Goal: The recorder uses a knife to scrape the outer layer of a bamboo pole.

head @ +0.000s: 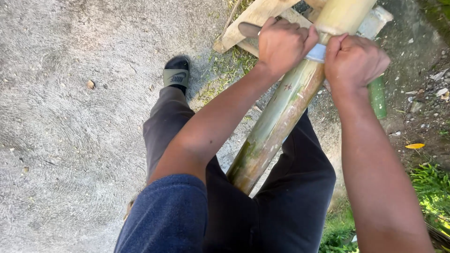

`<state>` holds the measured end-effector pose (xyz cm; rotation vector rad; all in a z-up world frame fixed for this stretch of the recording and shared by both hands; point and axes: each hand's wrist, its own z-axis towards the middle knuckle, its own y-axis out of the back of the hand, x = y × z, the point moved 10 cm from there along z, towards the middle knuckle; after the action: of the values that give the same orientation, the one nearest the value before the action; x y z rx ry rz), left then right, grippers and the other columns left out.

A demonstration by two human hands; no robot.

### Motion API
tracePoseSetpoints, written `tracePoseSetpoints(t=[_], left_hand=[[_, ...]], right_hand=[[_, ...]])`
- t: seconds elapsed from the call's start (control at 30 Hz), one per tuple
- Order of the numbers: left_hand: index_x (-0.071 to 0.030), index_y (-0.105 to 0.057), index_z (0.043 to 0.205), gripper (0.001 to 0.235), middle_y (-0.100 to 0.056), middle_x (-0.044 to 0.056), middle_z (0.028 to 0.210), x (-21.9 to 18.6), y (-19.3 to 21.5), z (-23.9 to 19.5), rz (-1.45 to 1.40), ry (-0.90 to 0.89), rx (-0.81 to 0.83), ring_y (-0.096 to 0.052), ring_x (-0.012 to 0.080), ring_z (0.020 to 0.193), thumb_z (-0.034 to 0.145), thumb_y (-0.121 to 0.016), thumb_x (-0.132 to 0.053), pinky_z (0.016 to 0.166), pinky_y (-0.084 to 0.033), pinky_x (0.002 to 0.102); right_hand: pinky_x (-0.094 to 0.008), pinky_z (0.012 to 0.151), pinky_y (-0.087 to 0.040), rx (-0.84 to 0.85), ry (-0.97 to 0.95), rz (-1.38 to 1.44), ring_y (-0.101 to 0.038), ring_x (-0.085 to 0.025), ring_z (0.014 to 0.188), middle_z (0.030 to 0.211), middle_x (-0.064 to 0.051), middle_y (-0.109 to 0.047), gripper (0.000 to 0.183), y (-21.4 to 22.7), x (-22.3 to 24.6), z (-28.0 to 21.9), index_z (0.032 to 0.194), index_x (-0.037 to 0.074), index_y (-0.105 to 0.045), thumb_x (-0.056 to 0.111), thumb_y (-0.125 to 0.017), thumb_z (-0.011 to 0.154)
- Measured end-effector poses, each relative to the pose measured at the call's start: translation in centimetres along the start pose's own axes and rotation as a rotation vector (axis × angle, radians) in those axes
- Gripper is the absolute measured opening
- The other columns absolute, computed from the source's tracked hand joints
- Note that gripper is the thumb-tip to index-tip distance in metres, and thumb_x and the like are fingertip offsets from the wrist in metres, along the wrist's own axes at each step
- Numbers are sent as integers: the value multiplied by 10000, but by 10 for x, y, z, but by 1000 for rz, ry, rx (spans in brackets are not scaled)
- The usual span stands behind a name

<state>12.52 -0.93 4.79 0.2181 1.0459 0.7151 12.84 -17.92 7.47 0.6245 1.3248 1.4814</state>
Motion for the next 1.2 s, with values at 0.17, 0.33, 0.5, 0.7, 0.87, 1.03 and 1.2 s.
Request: tracePoseSetpoints(t=[0.17,0.33,0.5,0.7,0.87,1.03,1.2], left_hand=[[-137,-644,537,426,-623,18,540,-9,23,-8,7,-28,1,-575,214,528,937,-634,-280,615,-414,391],[-153,-645,515,456,-612,13,510,-3,10,-16,-20,0,83,-547,205,486,957,-624,-267,607,-417,388],[-150,-621,474,494,-609,16,492,-2,15,-26,2,34,182,-542,211,465,954,-617,-266,593,-417,401],[-135,-613,509,459,-599,39,514,-26,53,-56,3,-59,200,-576,230,517,945,-611,-278,622,-436,406],[-145,-633,509,444,-617,24,515,-5,12,-23,26,-11,144,-591,227,510,931,-610,-282,602,-433,416],[-150,-640,503,458,-627,31,525,12,-13,-7,-1,67,65,-594,223,515,938,-599,-287,655,-465,410],[-136,-644,526,456,-616,21,522,0,16,-25,-37,38,90,-573,220,504,956,-608,-282,625,-444,408]], right_hand=[[-317,533,-354,4,-15,-13,-478,-153,441,549,17,-566,448,13,17,-8,532,184,-556,138,-619,973],[-307,542,-371,48,-8,1,-521,-154,477,606,0,-641,402,15,22,-11,563,172,-599,119,-607,961],[-337,495,-374,61,-42,35,-506,-193,444,611,-34,-625,448,29,36,-16,551,148,-573,174,-670,988],[-387,532,-383,0,-80,115,-526,-254,524,612,-77,-580,439,63,63,-54,568,110,-554,180,-644,991],[-381,486,-342,28,-49,73,-459,-225,435,545,-51,-517,490,26,30,-16,535,144,-527,164,-643,1011],[-342,508,-357,-3,0,25,-472,-193,462,551,-22,-527,415,7,11,9,522,162,-522,125,-598,928],[-362,498,-367,-13,38,-21,-483,-203,460,578,-26,-550,431,27,34,-11,535,154,-547,162,-648,954]])
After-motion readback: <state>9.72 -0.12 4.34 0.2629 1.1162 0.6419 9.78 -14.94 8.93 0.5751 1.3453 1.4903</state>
